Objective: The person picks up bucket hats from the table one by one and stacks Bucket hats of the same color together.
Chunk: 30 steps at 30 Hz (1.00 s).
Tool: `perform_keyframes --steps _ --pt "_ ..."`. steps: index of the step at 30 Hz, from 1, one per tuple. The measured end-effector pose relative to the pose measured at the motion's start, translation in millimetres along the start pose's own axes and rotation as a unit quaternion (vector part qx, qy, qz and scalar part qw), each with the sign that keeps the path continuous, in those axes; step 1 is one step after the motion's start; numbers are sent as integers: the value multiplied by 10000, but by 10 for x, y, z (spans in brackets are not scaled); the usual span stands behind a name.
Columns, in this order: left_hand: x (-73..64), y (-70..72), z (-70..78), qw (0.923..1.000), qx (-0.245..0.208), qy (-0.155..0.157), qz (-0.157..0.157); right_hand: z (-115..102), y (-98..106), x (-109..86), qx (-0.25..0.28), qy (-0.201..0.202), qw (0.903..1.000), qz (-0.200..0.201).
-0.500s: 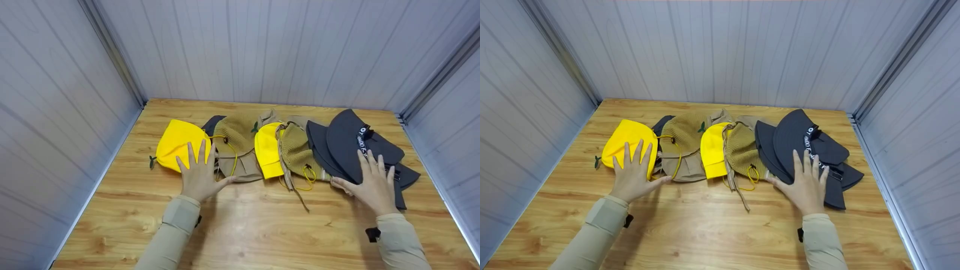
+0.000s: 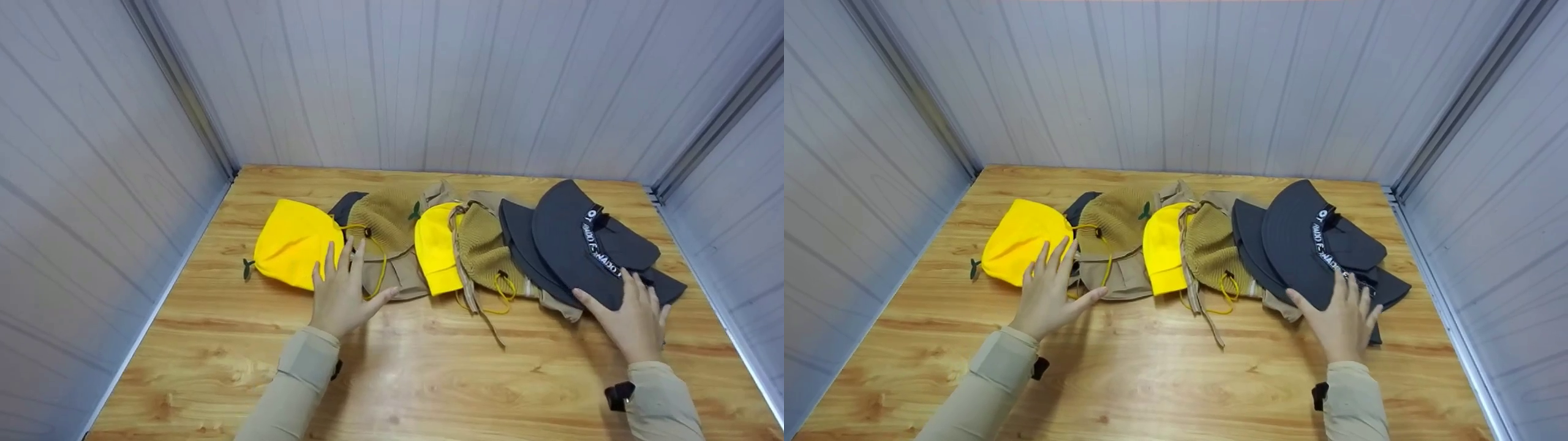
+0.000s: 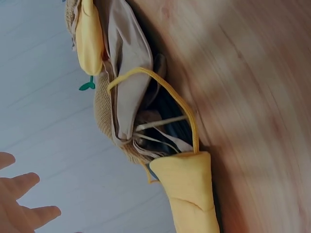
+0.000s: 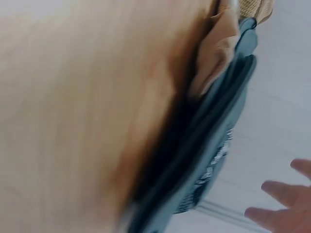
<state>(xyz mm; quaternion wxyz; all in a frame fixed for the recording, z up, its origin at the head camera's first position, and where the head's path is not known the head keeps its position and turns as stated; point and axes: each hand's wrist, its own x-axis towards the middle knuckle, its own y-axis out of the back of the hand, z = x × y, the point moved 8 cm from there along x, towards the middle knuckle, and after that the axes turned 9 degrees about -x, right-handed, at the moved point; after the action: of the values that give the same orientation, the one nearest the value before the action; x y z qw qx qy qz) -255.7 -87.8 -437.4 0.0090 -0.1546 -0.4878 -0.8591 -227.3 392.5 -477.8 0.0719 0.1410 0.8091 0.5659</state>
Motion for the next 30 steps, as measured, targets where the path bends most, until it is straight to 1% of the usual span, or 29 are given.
perform_keyframes --steps 3,6,8,11,14,16,17,18,19,20,21,23,25,26,28,30 --pt "-16 -32 54 9998 -180 -57 45 216 -42 5 150 -615 9978 -196" --pt "-30 -58 96 9989 -446 -132 90 427 -76 2 319 -1265 9906 -401" --pt "-38 -74 115 9980 -616 -157 76 533 -85 2 406 -1616 9849 -471" --pt "-50 -88 134 9967 -779 -196 65 643 -98 9 502 -1972 9775 -560" --pt "-62 -104 151 9961 -851 -213 27 717 -111 5 698 -2197 9712 -608" --pt "-69 -111 159 9956 -905 -218 39 753 -125 -4 982 -2333 9657 -581" --pt "-73 -114 161 9954 -930 -212 52 774 -135 -12 1187 -2409 9618 -528" --pt "-75 -117 163 9951 -964 -206 77 795 -145 -24 1431 -2524 9560 -439" --pt "-77 -123 163 9946 -1011 -197 99 825 -162 -42 1742 -2686 9467 -342" --pt "-81 -130 163 9940 -1078 -176 113 858 -183 -68 2142 -2877 9332 -220" --pt "-86 -140 167 9932 -1143 -164 128 894 -204 -97 2531 -3063 9176 -62" --pt "-97 -172 172 9924 -1220 -145 119 971 -243 -166 3151 -3429 8845 282" --pt "-111 -215 181 9917 -1275 -125 73 1049 -292 -243 3757 -3783 8443 542" --pt "-118 -238 182 9917 -1281 -100 39 1081 -315 -276 3926 -3924 8296 596" --pt "-132 -274 180 9918 -1281 -47 -4 1125 -361 -322 4085 -4117 8127 557" --pt "-142 -295 176 9913 -1316 18 -23 1144 -412 -343 4298 -4257 7955 349"
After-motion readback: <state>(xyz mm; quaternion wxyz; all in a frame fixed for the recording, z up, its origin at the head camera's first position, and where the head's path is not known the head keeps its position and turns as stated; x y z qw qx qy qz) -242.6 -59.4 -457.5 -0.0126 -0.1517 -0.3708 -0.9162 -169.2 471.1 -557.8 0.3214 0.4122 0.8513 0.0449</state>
